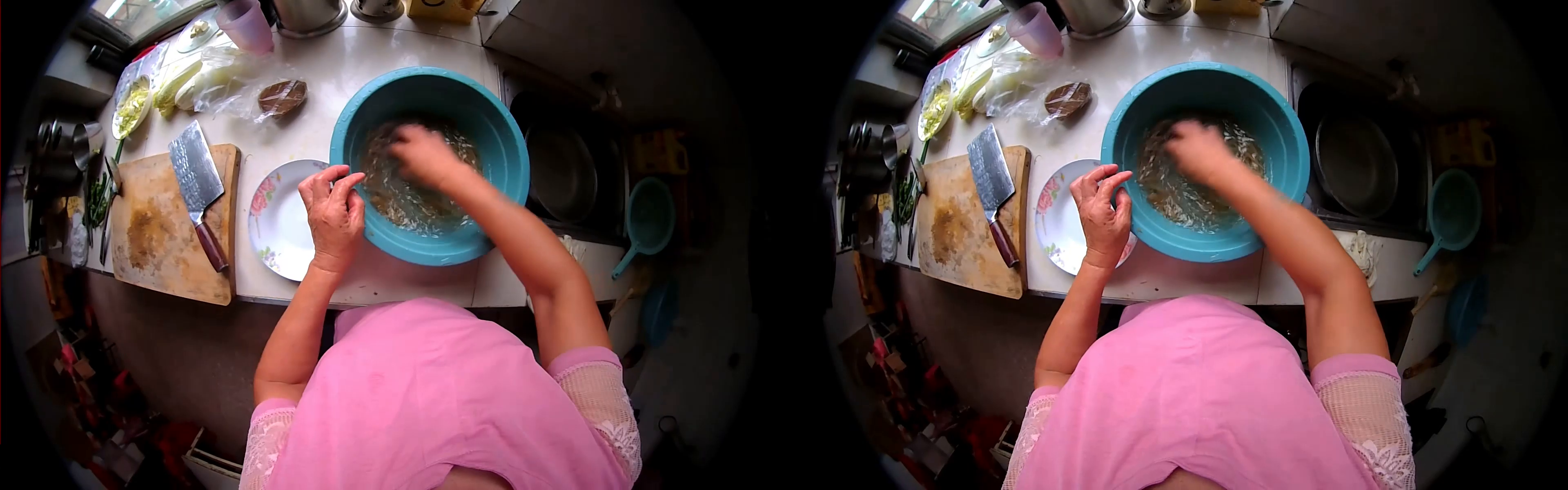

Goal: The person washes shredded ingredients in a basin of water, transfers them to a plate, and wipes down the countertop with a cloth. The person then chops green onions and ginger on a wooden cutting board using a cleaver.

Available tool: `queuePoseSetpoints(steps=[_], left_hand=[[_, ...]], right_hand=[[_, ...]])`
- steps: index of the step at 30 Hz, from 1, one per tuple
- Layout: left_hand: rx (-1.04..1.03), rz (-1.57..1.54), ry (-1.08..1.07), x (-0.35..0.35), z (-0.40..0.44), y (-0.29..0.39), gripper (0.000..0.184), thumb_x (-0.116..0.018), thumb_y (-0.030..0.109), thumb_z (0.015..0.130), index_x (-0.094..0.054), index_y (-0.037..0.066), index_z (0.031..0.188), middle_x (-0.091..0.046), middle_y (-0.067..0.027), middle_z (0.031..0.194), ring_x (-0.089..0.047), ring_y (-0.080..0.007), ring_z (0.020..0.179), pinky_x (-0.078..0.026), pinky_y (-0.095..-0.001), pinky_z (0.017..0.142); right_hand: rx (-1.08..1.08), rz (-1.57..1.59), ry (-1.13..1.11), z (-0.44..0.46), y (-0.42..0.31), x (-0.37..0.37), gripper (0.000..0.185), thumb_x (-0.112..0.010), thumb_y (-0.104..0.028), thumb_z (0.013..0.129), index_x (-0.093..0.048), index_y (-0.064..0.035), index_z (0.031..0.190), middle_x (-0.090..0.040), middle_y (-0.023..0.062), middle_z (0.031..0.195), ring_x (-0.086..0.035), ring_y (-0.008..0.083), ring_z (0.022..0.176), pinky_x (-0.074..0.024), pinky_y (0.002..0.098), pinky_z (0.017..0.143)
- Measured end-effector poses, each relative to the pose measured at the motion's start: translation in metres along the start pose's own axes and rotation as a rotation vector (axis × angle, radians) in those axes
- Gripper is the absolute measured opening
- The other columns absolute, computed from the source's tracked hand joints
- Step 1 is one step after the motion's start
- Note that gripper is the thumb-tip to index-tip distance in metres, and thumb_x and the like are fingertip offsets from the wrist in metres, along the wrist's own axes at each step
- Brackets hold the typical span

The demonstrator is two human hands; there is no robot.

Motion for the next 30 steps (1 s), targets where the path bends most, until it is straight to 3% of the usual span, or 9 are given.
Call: queuePoseSetpoints(steps=[6, 9, 13, 16, 18, 20, 22, 26, 30], left_hand=[[0.018, 0.001, 0.022, -0.002, -0.001, -0.001, 0.026, -0.055, -0.005, 0.067, -0.064, 0.010, 0.087, -0.054, -0.0053, 0.099, -0.044, -0.0247, 0.094, -0.037, -0.0334, 0.084], [0.004, -0.020, 0.023, -0.002, -0.001, -0.002, 0.026, -0.055, -0.005, 0.067, -0.064, 0.010, 0.086, -0.054, -0.0052, 0.099, -0.044, -0.0245, 0.093, -0.037, -0.0332, 0.083], [0.002, -0.034, 0.019, -0.001, -0.001, -0.003, 0.027, -0.055, -0.005, 0.066, -0.064, 0.010, 0.086, -0.054, -0.0051, 0.099, -0.044, -0.0245, 0.093, -0.037, -0.0331, 0.083], [0.002, -0.034, 0.033, -0.002, -0.001, -0.003, 0.026, -0.055, -0.005, 0.066, -0.064, 0.010, 0.085, -0.055, -0.0050, 0.098, -0.044, -0.0244, 0.093, -0.037, -0.0331, 0.082], [0.020, -0.036, 0.037, -0.003, -0.002, -0.003, 0.025, -0.055, -0.005, 0.066, -0.064, 0.010, 0.084, -0.055, -0.0050, 0.098, -0.044, -0.0246, 0.093, -0.038, -0.0333, 0.082], [0.016, -0.032, 0.035, -0.003, -0.001, -0.002, 0.025, -0.055, -0.005, 0.066, -0.065, 0.010, 0.084, -0.055, -0.0051, 0.098, -0.044, -0.0246, 0.092, -0.038, -0.0333, 0.082], [0.004, -0.019, 0.029, -0.002, -0.001, -0.002, 0.024, -0.055, -0.005, 0.066, -0.065, 0.010, 0.083, -0.055, -0.0053, 0.098, -0.044, -0.0247, 0.092, -0.038, -0.0334, 0.082], [0.001, -0.043, 0.028, 0.000, -0.001, -0.003, 0.024, -0.055, -0.005, 0.066, -0.065, 0.009, 0.082, -0.055, -0.0055, 0.097, -0.044, -0.0248, 0.093, -0.037, -0.0334, 0.083], [-0.017, -0.026, 0.076, -0.002, 0.000, -0.002, 0.023, -0.057, -0.005, 0.061, -0.063, 0.009, 0.079, -0.055, -0.0049, 0.095, -0.047, -0.0243, 0.089, -0.037, -0.0341, 0.080]], right_hand=[[-0.636, 0.162, 0.157, -0.005, 0.053, -0.002, 0.052, -0.063, -0.040, 0.073, -0.050, -0.0146, 0.116, -0.047, 0.0166, 0.111, -0.044, 0.0365, 0.108, -0.0454, 0.0468, 0.081], [-0.249, -0.087, 0.147, 0.002, 0.009, -0.007, 0.044, -0.063, -0.033, 0.073, -0.053, -0.0190, 0.113, -0.048, 0.0164, 0.111, -0.045, 0.0364, 0.108, -0.0457, 0.0451, 0.082], [-0.347, 0.126, 0.078, -0.006, 0.050, 0.005, 0.019, -0.059, -0.016, 0.072, -0.063, -0.0137, 0.090, -0.057, 0.0101, 0.096, -0.056, 0.0294, 0.093, -0.0480, 0.0374, 0.078], [-0.589, 0.086, -0.142, -0.038, 0.050, -0.002, 0.040, -0.061, -0.028, 0.075, -0.055, -0.0111, 0.110, -0.049, 0.0166, 0.113, -0.051, 0.0350, 0.101, -0.0451, 0.0410, 0.084], [-0.384, 0.016, -0.151, -0.055, 0.005, -0.018, 0.056, -0.067, -0.027, 0.070, -0.046, -0.0139, 0.120, -0.038, 0.0183, 0.127, -0.047, 0.0389, 0.106, -0.0445, 0.0428, 0.086], [-0.010, 0.026, -0.168, -0.049, -0.029, -0.004, 0.054, -0.066, -0.020, 0.068, -0.048, -0.0178, 0.118, -0.036, 0.0167, 0.128, -0.046, 0.0380, 0.107, -0.0472, 0.0425, 0.083], [0.023, 0.044, 0.039, -0.034, 0.003, -0.008, 0.037, -0.063, -0.013, 0.068, -0.055, -0.0147, 0.104, -0.043, 0.0136, 0.122, -0.049, 0.0330, 0.104, -0.0492, 0.0407, 0.078], [-0.465, 0.042, -0.121, -0.045, 0.016, -0.004, 0.043, -0.061, -0.017, 0.071, -0.049, -0.0079, 0.111, -0.044, 0.0192, 0.115, -0.050, 0.0370, 0.100, -0.0490, 0.0445, 0.077], [-0.016, 0.099, -0.136, -0.040, -0.031, -0.009, 0.043, -0.061, -0.021, 0.072, -0.050, -0.0156, 0.113, -0.045, 0.0143, 0.118, -0.049, 0.0342, 0.105, -0.0489, 0.0400, 0.079]])
Point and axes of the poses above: each hand's wrist, its own z-axis towards the middle knuckle, its own x-axis out of the back of the hand, y = z × x, the point moved 4 cm from there along z, towards the middle knuckle
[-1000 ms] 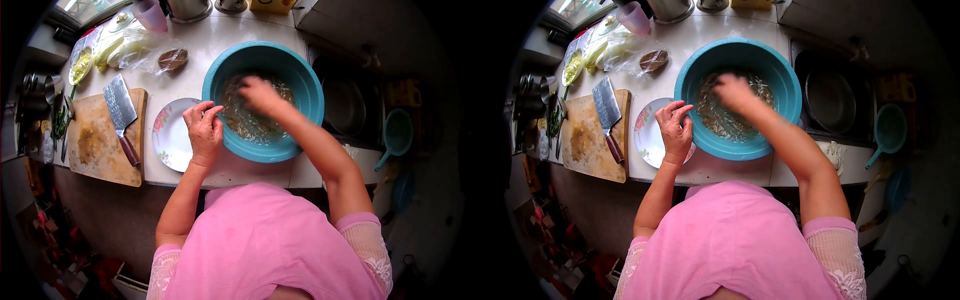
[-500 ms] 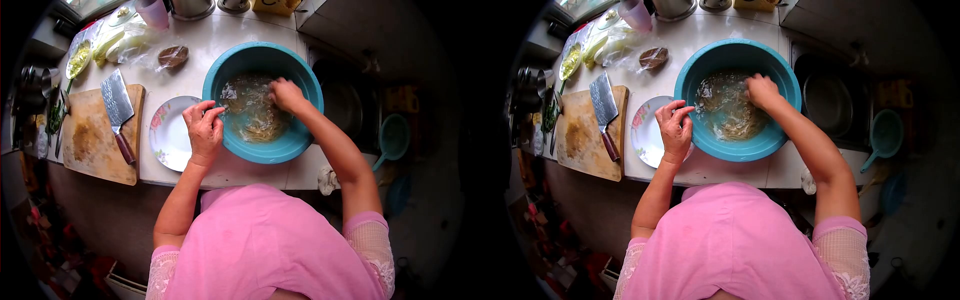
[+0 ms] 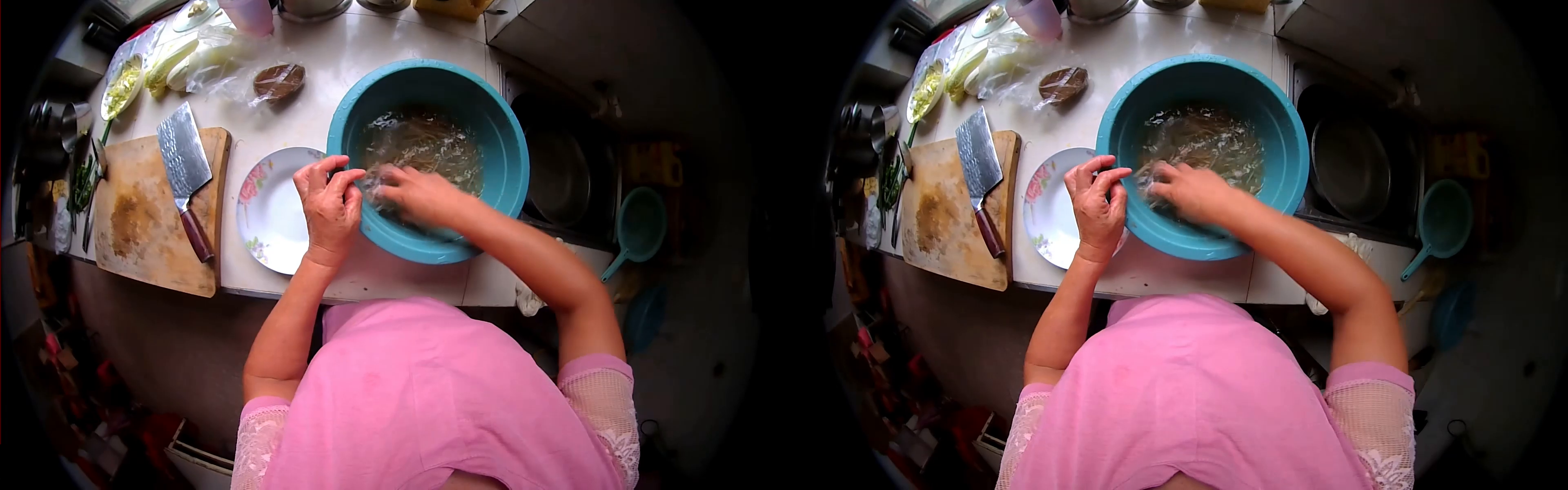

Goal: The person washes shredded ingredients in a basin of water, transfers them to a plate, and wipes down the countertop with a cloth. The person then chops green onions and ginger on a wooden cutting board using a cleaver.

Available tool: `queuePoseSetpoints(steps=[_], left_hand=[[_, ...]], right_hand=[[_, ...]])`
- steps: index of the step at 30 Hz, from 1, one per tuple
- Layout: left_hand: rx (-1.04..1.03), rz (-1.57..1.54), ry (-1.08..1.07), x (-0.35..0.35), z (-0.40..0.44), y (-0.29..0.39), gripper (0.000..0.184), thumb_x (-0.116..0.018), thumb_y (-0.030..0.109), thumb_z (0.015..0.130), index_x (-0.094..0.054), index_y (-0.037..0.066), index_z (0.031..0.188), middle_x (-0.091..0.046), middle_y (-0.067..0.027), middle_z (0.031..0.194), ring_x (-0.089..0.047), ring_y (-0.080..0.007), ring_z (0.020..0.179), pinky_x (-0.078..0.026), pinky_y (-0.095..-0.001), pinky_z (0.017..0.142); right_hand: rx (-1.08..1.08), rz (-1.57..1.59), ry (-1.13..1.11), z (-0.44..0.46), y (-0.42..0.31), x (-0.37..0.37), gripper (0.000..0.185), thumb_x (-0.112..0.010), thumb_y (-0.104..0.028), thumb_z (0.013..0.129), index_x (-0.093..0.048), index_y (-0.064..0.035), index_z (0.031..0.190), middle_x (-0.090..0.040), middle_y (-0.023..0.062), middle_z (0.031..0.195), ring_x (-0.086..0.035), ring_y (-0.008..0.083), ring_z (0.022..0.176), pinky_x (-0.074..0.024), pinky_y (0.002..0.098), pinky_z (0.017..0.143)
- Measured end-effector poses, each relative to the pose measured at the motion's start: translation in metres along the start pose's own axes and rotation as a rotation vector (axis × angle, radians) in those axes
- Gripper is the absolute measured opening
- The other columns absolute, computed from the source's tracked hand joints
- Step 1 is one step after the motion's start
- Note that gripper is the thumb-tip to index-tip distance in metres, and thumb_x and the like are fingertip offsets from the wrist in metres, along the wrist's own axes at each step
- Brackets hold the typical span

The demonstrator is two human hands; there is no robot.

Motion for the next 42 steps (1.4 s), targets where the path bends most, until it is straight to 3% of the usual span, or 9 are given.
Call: queuePoseSetpoints(steps=[2, 8, 14, 20, 24, 30, 36, 39, 42], left_hand=[[-0.007, -0.004, -0.015, 0.000, -0.001, -0.001, 0.023, -0.057, -0.005, 0.061, -0.063, 0.010, 0.078, -0.055, -0.0049, 0.095, -0.047, -0.0243, 0.089, -0.037, -0.0341, 0.080], [0.038, -0.013, -0.050, 0.001, -0.001, 0.000, 0.023, -0.056, -0.005, 0.065, -0.065, 0.009, 0.080, -0.055, -0.0052, 0.098, -0.044, -0.0248, 0.093, -0.038, -0.0330, 0.082], [0.011, -0.025, -0.022, 0.000, 0.000, -0.003, 0.025, -0.057, -0.005, 0.060, -0.063, 0.010, 0.079, -0.056, -0.0046, 0.095, -0.047, -0.0243, 0.088, -0.037, -0.0338, 0.080], [0.021, -0.024, -0.014, 0.000, 0.000, -0.001, 0.026, -0.057, -0.006, 0.060, -0.064, 0.010, 0.079, -0.056, -0.0047, 0.095, -0.046, -0.0247, 0.089, -0.037, -0.0341, 0.080], [0.022, -0.014, -0.029, -0.001, 0.000, 0.000, 0.026, -0.057, -0.006, 0.060, -0.064, 0.011, 0.079, -0.056, -0.0045, 0.095, -0.045, -0.0250, 0.090, -0.037, -0.0345, 0.080], [0.044, -0.038, -0.053, 0.000, 0.000, -0.002, 0.022, -0.056, -0.005, 0.066, -0.065, 0.009, 0.080, -0.056, -0.0053, 0.098, -0.044, -0.0242, 0.093, -0.037, -0.0328, 0.083], [0.010, -0.005, -0.018, 0.001, 0.000, 0.000, 0.022, -0.057, -0.004, 0.061, -0.063, 0.010, 0.077, -0.056, -0.0049, 0.094, -0.046, -0.0246, 0.089, -0.037, -0.0335, 0.080], [0.010, -0.036, -0.022, 0.002, 0.001, -0.002, 0.023, -0.057, -0.005, 0.060, -0.063, 0.010, 0.077, -0.056, -0.0051, 0.094, -0.046, -0.0248, 0.089, -0.037, -0.0334, 0.079], [0.060, -0.034, -0.029, -0.003, -0.001, -0.002, 0.022, -0.055, -0.005, 0.064, -0.065, 0.009, 0.078, -0.056, -0.0051, 0.097, -0.044, -0.0245, 0.093, -0.038, -0.0332, 0.082]], right_hand=[[0.200, -0.045, 0.219, 0.026, 0.029, 0.004, 0.031, -0.060, -0.021, 0.073, -0.058, -0.0181, 0.104, -0.049, 0.0094, 0.113, -0.051, 0.0291, 0.103, -0.0489, 0.0378, 0.078], [-0.536, 0.043, 0.329, 0.036, 0.090, 0.032, 0.036, -0.060, -0.029, 0.076, -0.055, -0.0153, 0.109, -0.051, 0.0148, 0.108, -0.051, 0.0333, 0.101, -0.0463, 0.0446, 0.079], [0.164, -0.034, 0.089, 0.028, 0.038, 0.010, 0.044, -0.067, -0.021, 0.068, -0.056, -0.0185, 0.110, -0.040, 0.0117, 0.128, -0.041, 0.0302, 0.114, -0.0422, 0.0413, 0.089], [-0.486, 0.015, -0.056, -0.011, 0.044, 0.007, 0.054, -0.064, -0.018, 0.065, -0.049, -0.0082, 0.116, -0.043, 0.0187, 0.117, -0.042, 0.0390, 0.111, -0.0432, 0.0451, 0.088], [0.161, 0.008, 0.155, 0.008, 0.015, -0.002, 0.036, -0.058, -0.013, 0.071, -0.053, -0.0067, 0.106, -0.047, 0.0186, 0.111, -0.053, 0.0356, 0.098, -0.0481, 0.0405, 0.082], [-0.349, -0.031, -0.011, -0.003, 0.043, -0.002, 0.034, -0.062, -0.017, 0.069, -0.055, -0.0035, 0.099, -0.046, 0.0171, 0.107, -0.053, 0.0349, 0.094, -0.0493, 0.0436, 0.075], [0.099, 0.062, 0.209, 0.033, 0.020, 0.013, 0.046, -0.064, -0.012, 0.066, -0.054, -0.0161, 0.110, -0.047, 0.0100, 0.119, -0.050, 0.0308, 0.104, -0.0471, 0.0398, 0.082], [-0.317, 0.141, 0.343, 0.024, 0.075, 0.038, 0.018, -0.059, -0.022, 0.077, -0.064, -0.0132, 0.092, -0.055, 0.0108, 0.102, -0.057, 0.0297, 0.089, -0.0483, 0.0395, 0.076], [-0.508, 0.050, 0.320, 0.027, 0.098, 0.035, 0.041, -0.060, -0.031, 0.077, -0.053, -0.0153, 0.114, -0.053, 0.0153, 0.109, -0.054, 0.0343, 0.097, -0.0472, 0.0411, 0.079]])
Point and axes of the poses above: each hand's wrist, its own z-axis towards the middle knuckle, its own x-axis out of the back of the hand, y = z × x, the point moved 4 cm from there along z, towards the middle knuckle
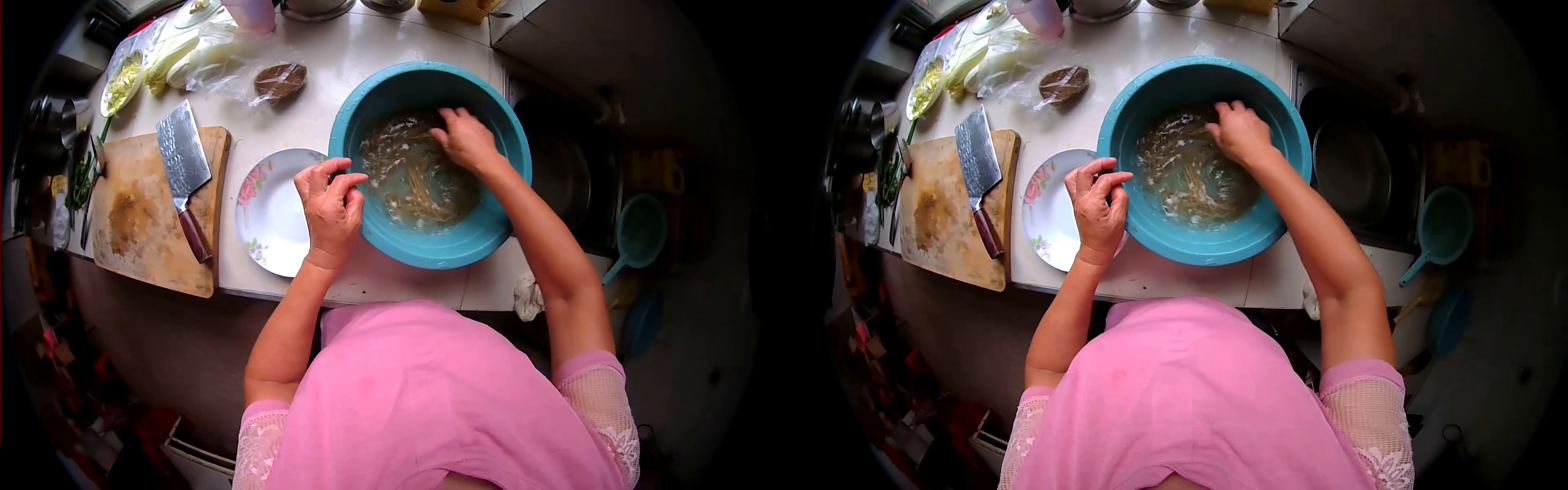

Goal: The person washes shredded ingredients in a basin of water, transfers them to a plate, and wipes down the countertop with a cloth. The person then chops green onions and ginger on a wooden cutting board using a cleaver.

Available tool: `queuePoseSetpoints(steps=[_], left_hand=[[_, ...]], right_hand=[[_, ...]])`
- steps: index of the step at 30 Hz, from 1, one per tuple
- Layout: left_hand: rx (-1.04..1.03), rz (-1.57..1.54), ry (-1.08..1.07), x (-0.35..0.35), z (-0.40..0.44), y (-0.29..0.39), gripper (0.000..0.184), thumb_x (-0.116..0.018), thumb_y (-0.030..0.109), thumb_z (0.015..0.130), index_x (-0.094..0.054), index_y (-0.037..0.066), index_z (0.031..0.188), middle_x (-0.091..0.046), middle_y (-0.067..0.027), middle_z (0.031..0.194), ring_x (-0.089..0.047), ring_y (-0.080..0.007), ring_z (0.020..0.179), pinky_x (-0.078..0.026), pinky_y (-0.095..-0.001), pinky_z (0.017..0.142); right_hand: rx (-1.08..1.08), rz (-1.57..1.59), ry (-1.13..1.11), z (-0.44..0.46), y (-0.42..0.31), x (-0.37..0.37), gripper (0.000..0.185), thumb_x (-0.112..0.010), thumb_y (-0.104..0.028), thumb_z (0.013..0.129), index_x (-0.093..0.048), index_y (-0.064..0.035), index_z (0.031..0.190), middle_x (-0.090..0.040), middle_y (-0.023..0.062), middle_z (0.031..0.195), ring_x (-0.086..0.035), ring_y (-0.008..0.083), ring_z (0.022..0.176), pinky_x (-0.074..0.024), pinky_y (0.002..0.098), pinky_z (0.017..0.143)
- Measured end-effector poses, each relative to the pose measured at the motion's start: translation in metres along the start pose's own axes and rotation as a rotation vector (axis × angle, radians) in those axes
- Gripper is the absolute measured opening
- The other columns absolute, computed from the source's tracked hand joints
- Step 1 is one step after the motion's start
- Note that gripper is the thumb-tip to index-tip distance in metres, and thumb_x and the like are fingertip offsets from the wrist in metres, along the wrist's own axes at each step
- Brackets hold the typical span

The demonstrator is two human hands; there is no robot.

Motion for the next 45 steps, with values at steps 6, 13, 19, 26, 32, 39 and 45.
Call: queuePoseSetpoints(steps=[6, 13, 19, 26, 32, 39, 45], left_hand=[[-0.012, -0.013, -0.028, 0.001, 0.003, -0.002, 0.023, -0.055, -0.006, 0.064, -0.064, 0.009, 0.078, -0.055, -0.0058, 0.097, -0.045, -0.0244, 0.093, -0.038, -0.0329, 0.082], [0.035, -0.114, -0.029, -0.003, 0.000, -0.004, 0.024, -0.053, -0.008, 0.065, -0.063, 0.006, 0.081, -0.054, -0.0087, 0.098, -0.049, -0.0242, 0.091, -0.042, -0.0320, 0.077], [0.015, -0.100, -0.042, -0.003, 0.000, -0.004, 0.024, -0.052, -0.009, 0.066, -0.063, 0.005, 0.082, -0.054, -0.0089, 0.098, -0.050, -0.0241, 0.090, -0.042, -0.0313, 0.077], [0.018, -0.105, -0.039, -0.003, 0.001, -0.003, 0.023, -0.053, -0.009, 0.067, -0.063, 0.005, 0.082, -0.054, -0.0091, 0.098, -0.050, -0.0237, 0.090, -0.042, -0.0313, 0.078], [0.018, -0.111, -0.010, -0.003, 0.001, -0.004, 0.024, -0.053, -0.007, 0.062, -0.063, 0.007, 0.079, -0.055, -0.0079, 0.097, -0.049, -0.0253, 0.088, -0.042, -0.0333, 0.076], [0.014, -0.130, -0.004, -0.004, -0.001, -0.006, 0.024, -0.053, -0.007, 0.063, -0.063, 0.007, 0.079, -0.055, -0.0076, 0.097, -0.049, -0.0251, 0.088, -0.043, -0.0334, 0.075], [0.010, -0.116, -0.007, -0.003, 0.000, -0.005, 0.025, -0.053, -0.007, 0.062, -0.063, 0.007, 0.080, -0.055, -0.0076, 0.097, -0.049, -0.0246, 0.087, -0.043, -0.0331, 0.075]], right_hand=[[0.521, -0.231, -0.266, -0.042, -0.061, -0.030, 0.061, -0.067, -0.035, 0.069, -0.044, -0.0205, 0.125, -0.032, 0.0132, 0.135, -0.033, 0.0358, 0.121, -0.0333, 0.0560, 0.093], [0.184, 0.015, -0.244, -0.053, -0.017, -0.031, 0.045, -0.064, -0.009, 0.067, -0.051, -0.0113, 0.110, -0.042, 0.0222, 0.111, -0.054, 0.0388, 0.090, -0.0466, 0.0437, 0.079], [0.140, 0.436, -0.185, -0.019, -0.017, 0.001, 0.019, -0.058, -0.016, 0.079, -0.063, -0.0074, 0.095, -0.059, 0.0142, 0.097, -0.058, 0.0301, 0.089, -0.0471, 0.0378, 0.080], [0.145, -0.125, -0.164, -0.038, -0.047, -0.030, 0.065, -0.064, -0.049, 0.070, -0.048, -0.0059, 0.117, -0.038, 0.0232, 0.123, -0.036, 0.0416, 0.115, -0.0431, 0.0482, 0.085], [0.359, -0.006, -0.374, -0.061, -0.052, -0.041, 0.040, -0.068, -0.024, 0.070, -0.057, -0.0083, 0.106, -0.053, 0.0211, 0.105, -0.057, 0.0326, 0.089, -0.0484, 0.0401, 0.075], [-0.239, 1.064, -0.834, -0.076, -0.040, 0.017, 0.018, -0.051, -0.013, 0.087, -0.056, -0.0003, 0.098, -0.062, 0.0077, 0.076, -0.061, 0.0138, 0.065, -0.0498, 0.0248, 0.050], [-0.067, 0.798, -0.593, -0.065, -0.013, 0.036, 0.043, -0.058, -0.034, 0.083, -0.052, -0.0026, 0.112, -0.059, 0.0128, 0.095, -0.060, 0.0225, 0.085, -0.0497, 0.0345, 0.074]])
Point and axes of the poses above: each hand's wrist, its own z-axis towards the middle knuckle, its own x-axis out of the back of the hand, y = z × x, the point moved 4 cm from there along z, towards the middle knuckle
